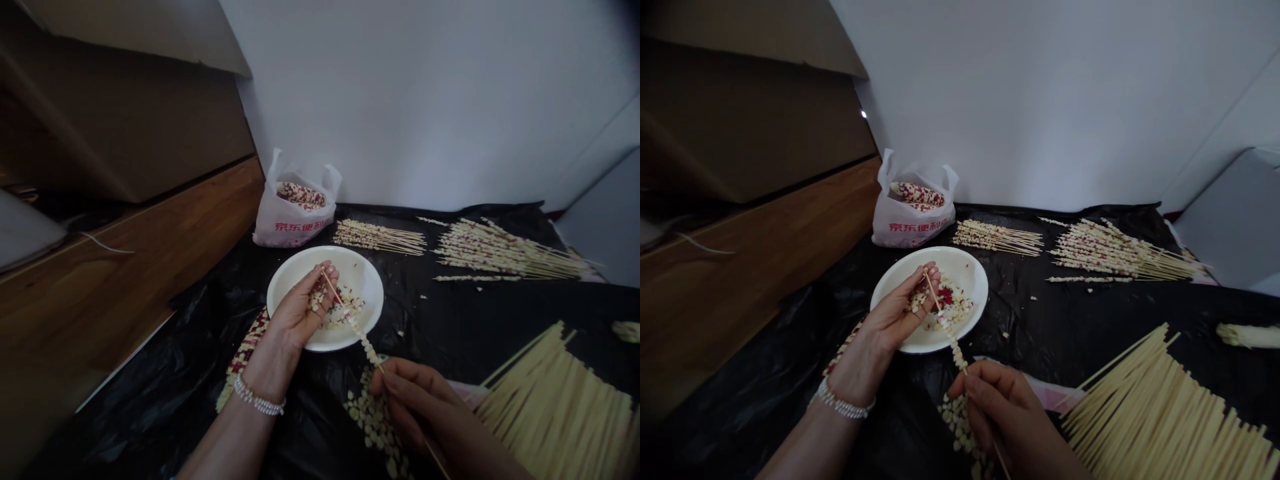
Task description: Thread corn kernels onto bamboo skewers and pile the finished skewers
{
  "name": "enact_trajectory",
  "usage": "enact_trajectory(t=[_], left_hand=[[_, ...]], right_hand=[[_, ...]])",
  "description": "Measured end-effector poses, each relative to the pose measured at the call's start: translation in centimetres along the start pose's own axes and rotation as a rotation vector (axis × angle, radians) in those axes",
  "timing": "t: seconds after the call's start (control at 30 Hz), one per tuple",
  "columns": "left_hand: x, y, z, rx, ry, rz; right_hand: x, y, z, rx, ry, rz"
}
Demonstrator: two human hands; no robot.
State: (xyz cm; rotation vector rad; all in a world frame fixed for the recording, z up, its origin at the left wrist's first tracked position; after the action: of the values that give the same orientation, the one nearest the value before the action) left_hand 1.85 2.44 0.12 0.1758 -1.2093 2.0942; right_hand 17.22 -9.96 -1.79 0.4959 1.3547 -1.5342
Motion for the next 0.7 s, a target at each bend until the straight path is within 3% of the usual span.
enact_trajectory(t=[0.43, 0.7], left_hand=[[-0.1, 0.2, 0.0, 0.006, -0.043, -0.174], [-1.1, 0.0, 0.6, -0.042, 0.027, -0.295]], right_hand=[[0.1, 0.2, -0.2, 0.02, 0.027, 0.013], [0.6, 0.4, -0.2, 0.023, 0.058, -0.019]])
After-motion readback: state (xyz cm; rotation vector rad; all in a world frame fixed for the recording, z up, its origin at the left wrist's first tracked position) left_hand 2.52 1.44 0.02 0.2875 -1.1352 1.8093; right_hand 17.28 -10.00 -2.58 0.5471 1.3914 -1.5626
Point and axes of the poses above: each hand's wrist, its own z-axis away from the middle knuckle, its own y-axis out of the back of the hand, x = y × z, the point moved 3 cm from there along -z, towards the middle knuckle, and after that the axes turned 9 degrees about y, right-handed, at the moved point
